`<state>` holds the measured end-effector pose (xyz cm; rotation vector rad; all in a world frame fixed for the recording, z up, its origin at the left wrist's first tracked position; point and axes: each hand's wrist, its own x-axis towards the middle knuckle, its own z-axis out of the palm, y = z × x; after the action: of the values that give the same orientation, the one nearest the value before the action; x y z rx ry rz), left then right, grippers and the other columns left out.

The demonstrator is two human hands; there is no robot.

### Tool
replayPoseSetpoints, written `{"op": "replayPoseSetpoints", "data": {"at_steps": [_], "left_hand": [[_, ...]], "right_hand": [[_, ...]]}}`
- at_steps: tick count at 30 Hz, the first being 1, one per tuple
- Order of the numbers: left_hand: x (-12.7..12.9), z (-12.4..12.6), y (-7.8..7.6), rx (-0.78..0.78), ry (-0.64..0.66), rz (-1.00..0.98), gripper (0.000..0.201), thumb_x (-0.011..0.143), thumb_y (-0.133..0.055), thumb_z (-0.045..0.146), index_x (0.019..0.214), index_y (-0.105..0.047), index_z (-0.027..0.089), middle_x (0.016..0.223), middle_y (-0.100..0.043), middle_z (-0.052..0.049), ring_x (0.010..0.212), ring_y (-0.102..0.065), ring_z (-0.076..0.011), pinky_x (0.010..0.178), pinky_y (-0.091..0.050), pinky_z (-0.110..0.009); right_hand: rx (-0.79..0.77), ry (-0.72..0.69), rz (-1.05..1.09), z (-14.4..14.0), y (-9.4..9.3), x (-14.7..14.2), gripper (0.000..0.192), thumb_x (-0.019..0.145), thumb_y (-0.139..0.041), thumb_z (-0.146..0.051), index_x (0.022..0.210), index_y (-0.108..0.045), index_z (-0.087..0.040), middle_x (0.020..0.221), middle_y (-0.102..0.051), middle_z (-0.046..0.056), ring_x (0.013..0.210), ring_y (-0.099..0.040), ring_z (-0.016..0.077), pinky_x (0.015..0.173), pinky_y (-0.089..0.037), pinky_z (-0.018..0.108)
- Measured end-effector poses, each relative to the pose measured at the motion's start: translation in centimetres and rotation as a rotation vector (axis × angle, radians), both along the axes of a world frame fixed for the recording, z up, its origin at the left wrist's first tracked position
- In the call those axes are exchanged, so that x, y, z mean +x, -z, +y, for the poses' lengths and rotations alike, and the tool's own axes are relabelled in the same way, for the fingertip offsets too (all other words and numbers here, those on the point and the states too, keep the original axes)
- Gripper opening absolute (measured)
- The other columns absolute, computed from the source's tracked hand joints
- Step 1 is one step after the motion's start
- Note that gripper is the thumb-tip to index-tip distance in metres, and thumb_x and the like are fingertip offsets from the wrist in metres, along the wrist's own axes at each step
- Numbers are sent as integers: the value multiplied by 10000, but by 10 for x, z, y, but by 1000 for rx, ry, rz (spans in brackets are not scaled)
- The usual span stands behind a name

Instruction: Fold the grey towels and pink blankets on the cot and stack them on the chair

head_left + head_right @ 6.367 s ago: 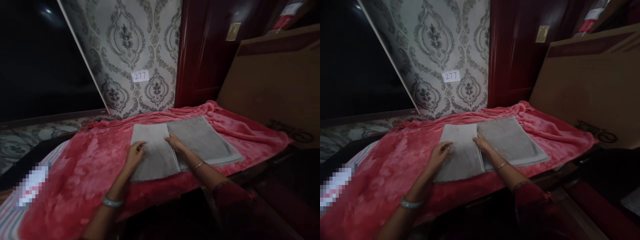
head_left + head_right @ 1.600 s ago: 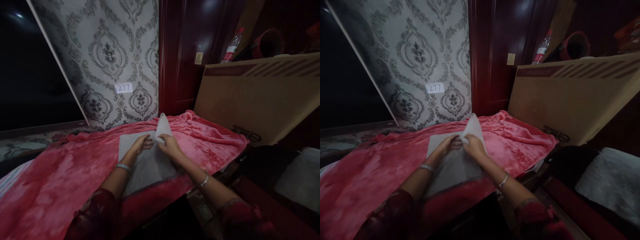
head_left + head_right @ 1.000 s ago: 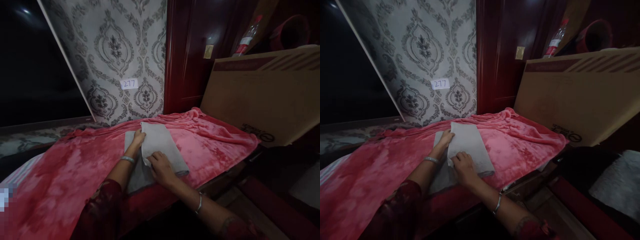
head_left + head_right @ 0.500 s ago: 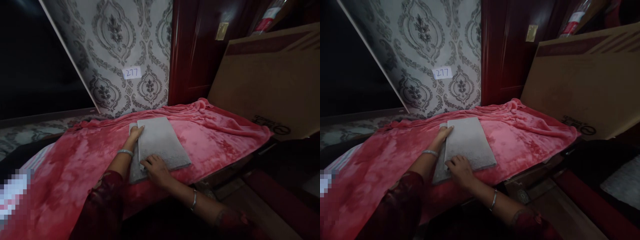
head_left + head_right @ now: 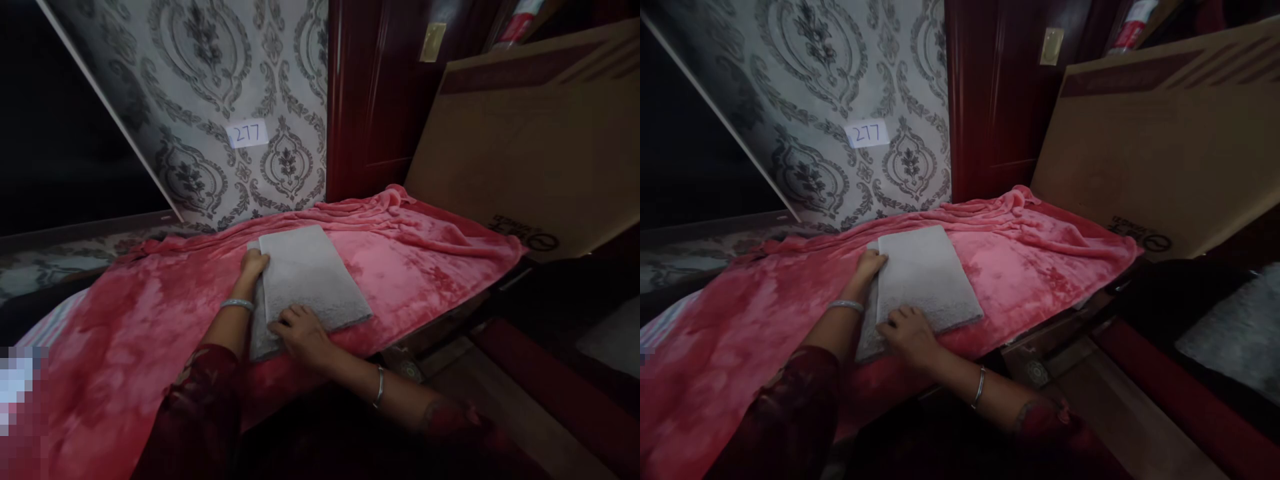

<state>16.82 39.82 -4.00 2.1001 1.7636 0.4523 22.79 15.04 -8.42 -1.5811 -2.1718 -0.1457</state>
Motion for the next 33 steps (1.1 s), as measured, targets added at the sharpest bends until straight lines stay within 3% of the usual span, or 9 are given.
{"op": "replayPoseSetpoints", "data": {"at_steps": [5, 9, 11, 13, 16, 20, 25, 29, 33], "left_hand": [[0, 4, 1, -3, 25, 22, 234, 808, -585, 281, 897, -757, 150, 843, -758, -124, 839, -727, -283, 658, -512, -303], [-1, 4, 3, -10, 41, 28, 273, 820, -569, 289, 958, -750, 139, 827, -752, -118, 829, -725, -279, 625, -503, -292], [-1, 4, 3, -17, 48, 31, 292, 827, -561, 291, 992, -744, 135, 837, -754, -116, 836, -726, -272, 621, -501, -283], [0, 3, 3, -24, 53, 38, 285, 824, -559, 273, 992, -742, 134, 863, -760, -121, 855, -728, -267, 631, -504, -274], [0, 3, 2, -20, 54, 53, 260, 798, -573, 223, 978, -740, 141, 938, -770, -139, 923, -726, -272, 682, -516, -273], [-3, 1, -3, -28, 65, 68, 235, 786, -585, 187, 959, -738, 143, 953, -772, -148, 895, -730, -271, 703, -525, -283], [3, -11, -22, 114, 68, 87, 380, 843, -567, 242, 1189, -678, 128, 1165, -726, -198, 1117, -675, -327, 909, -529, -393], [30, -29, -24, 319, 442, 135, 471, 964, -443, 331, 1399, -570, 205, 1506, -542, -130, 1432, -446, -265, 1189, -331, -423], [47, -34, -4, 180, 724, 315, 568, 1005, -371, 414, 1555, -384, 276, 1673, -291, -68, 1554, -221, -269, 1246, -153, -553]], "right_hand": [[-40, -52, -1, -7, -7, 4, 238, 989, -570, -198, 1180, -707, -234, 1020, -659, 80, 975, -528, 217, 800, -405, 342], [-92, -236, 65, -1, -35, 42, 299, 1009, -571, -376, 1239, -692, -228, 1134, -686, 88, 1071, -580, 213, 945, -434, 361], [-99, -149, 85, 10, -50, 67, 460, 1023, -523, -455, 1415, -584, -223, 1378, -606, 129, 1271, -521, 258, 1076, -387, 438], [-146, 19, 44, 21, -55, 87, 605, 1013, -516, -506, 1552, -425, -247, 1600, -388, 140, 1465, -324, 338, 1165, -274, 567], [-301, 90, -67, 31, -44, 99, 690, 988, -534, -563, 1595, -336, -303, 1687, -193, 92, 1540, -114, 403, 1187, -149, 669], [-363, -3, -98, 30, -24, 99, 654, 1016, -443, -595, 1601, -305, -340, 1691, -173, 65, 1550, -90, 378, 1201, -121, 657], [-392, -89, -75, 47, -36, 108, 655, 1007, -455, -609, 1584, -356, -316, 1671, -238, 102, 1548, -151, 337, 1204, -138, 633], [-302, -236, -91, 62, -37, 101, 677, 994, -483, -612, 1581, -363, -297, 1675, -223, 119, 1553, -132, 325, 1211, -113, 624], [-273, -310, -73, 60, -22, 89, 720, 996, -467, -619, 1606, -303, -274, 1676, -215, 139, 1550, -136, 323, 1216, -111, 619]]}}
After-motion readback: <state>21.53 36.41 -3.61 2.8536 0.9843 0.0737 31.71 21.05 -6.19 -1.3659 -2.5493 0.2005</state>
